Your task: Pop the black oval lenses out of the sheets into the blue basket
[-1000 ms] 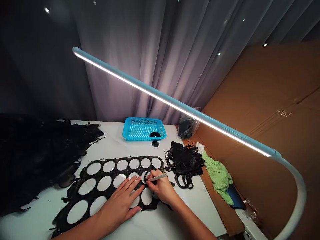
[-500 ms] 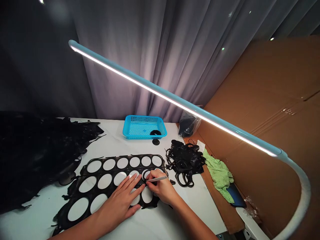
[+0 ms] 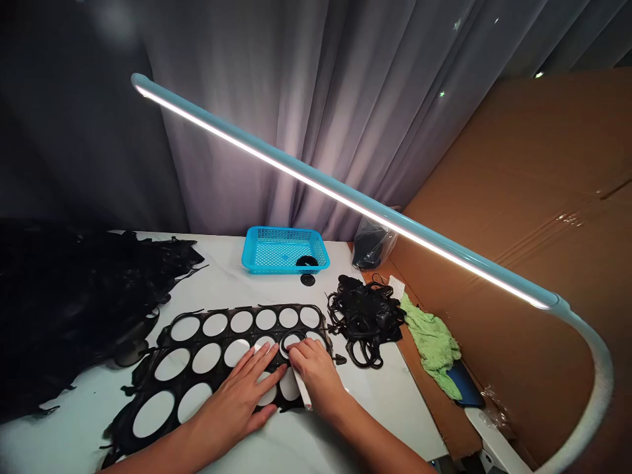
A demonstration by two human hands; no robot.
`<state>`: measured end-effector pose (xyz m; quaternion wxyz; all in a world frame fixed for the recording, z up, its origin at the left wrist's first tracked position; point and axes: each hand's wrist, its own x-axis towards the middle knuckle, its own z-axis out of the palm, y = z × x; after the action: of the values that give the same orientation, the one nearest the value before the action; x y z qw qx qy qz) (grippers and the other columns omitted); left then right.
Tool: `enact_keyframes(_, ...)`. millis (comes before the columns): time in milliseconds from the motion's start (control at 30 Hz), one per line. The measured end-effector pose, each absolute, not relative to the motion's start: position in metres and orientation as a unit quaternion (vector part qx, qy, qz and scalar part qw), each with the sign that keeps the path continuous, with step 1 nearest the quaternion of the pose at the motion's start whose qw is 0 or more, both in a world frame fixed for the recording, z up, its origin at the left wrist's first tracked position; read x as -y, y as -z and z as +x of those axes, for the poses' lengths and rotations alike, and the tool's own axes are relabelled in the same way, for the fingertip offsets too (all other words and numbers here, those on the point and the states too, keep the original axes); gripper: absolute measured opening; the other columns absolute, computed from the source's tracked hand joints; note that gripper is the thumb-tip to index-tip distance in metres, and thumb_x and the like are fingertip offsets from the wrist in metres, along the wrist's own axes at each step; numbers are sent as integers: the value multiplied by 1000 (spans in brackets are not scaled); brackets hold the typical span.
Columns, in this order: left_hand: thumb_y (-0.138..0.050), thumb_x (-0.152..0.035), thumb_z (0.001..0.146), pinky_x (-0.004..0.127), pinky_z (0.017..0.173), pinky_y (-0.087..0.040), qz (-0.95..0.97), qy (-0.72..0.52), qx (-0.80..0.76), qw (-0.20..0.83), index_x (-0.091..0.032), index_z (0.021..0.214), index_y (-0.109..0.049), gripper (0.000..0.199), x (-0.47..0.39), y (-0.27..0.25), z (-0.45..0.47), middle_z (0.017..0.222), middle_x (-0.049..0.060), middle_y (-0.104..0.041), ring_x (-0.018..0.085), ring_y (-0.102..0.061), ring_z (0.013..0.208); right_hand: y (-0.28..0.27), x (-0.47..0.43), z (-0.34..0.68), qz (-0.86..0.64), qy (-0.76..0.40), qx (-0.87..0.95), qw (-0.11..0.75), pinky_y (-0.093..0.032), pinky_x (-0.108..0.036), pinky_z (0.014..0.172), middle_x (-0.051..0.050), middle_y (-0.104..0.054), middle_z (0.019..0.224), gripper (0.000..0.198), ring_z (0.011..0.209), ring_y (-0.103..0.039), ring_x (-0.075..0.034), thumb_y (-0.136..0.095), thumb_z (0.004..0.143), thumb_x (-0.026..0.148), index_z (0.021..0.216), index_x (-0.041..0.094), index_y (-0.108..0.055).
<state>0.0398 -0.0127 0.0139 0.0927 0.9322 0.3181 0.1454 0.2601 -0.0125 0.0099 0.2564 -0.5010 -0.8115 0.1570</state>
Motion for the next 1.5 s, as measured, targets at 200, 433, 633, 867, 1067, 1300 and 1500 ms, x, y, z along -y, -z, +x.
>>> enact_keyframes(200, -64, -32, 87, 52, 111, -33, 932, -152, -313, 97, -28, 144, -41, 61, 12, -9, 39, 157, 9, -28, 33, -29, 142, -32, 6, 261, -539, -367, 682, 331, -45, -29, 70, -3, -70, 88, 18, 79, -62, -17, -57, 87, 17, 71, 21, -52)
enact_keyframes(433, -63, -30, 87, 52, 112, -31, 931, -155, -311, 113, -30, 147, -35, 67, 12, -10, 40, 159, 8, -24, 32, -26, 143, -31, 8, 262, -523, -384, 684, 333, -41, -28, 70, -2, -67, 86, 19, 78, -56, -16, -60, 85, 18, 69, 20, -50)
enact_keyframes(633, -64, -29, 85, 52, 111, -32, 933, -142, -313, 110, -28, 145, -38, 66, 12, -16, 39, 157, 10, -30, 32, -27, 142, -31, 6, 262, -527, -375, 687, 331, -41, -29, 69, -2, -67, 84, 17, 76, -56, -16, -59, 85, 20, 69, 20, -52)
enact_keyframes(867, -62, -32, 88, 50, 111, -33, 931, -168, -309, 101, -28, 144, -39, 61, 12, -10, 39, 157, 8, -29, 31, -29, 142, -31, 5, 266, -541, -450, 610, 365, -44, -30, 73, -3, -67, 85, 22, 80, -59, -18, -64, 84, 30, 68, 20, -55)
enact_keyframes(1067, -58, -31, 92, 51, 111, -33, 938, -138, -305, 91, -27, 145, -39, 57, 11, -19, 40, 157, 3, -30, 31, -28, 143, -29, -5, 279, -530, -556, 391, 507, -44, -26, 62, -4, -67, 86, 30, 82, -64, -19, -78, 74, 37, 70, 18, -55)
enact_keyframes(1300, -54, -28, 96, 57, 111, -30, 952, -121, -270, 73, -33, 145, -41, 51, 11, -16, 42, 151, -1, -41, 36, -25, 143, -36, -11, 297, -450, -694, 214, 521, -51, -25, 64, -8, -69, 100, 32, 89, -65, -18, -81, 71, 29, 76, 21, -50)
enact_keyframes(1500, -54, -31, 96, 58, 111, -30, 945, -138, -289, 64, -29, 149, -33, 57, 13, -11, 41, 150, 5, -42, 37, -25, 143, -40, -7, 285, -474, -604, 412, 491, -47, -29, 71, -6, -67, 95, 28, 80, -59, -16, -71, 81, 33, 71, 20, -48)
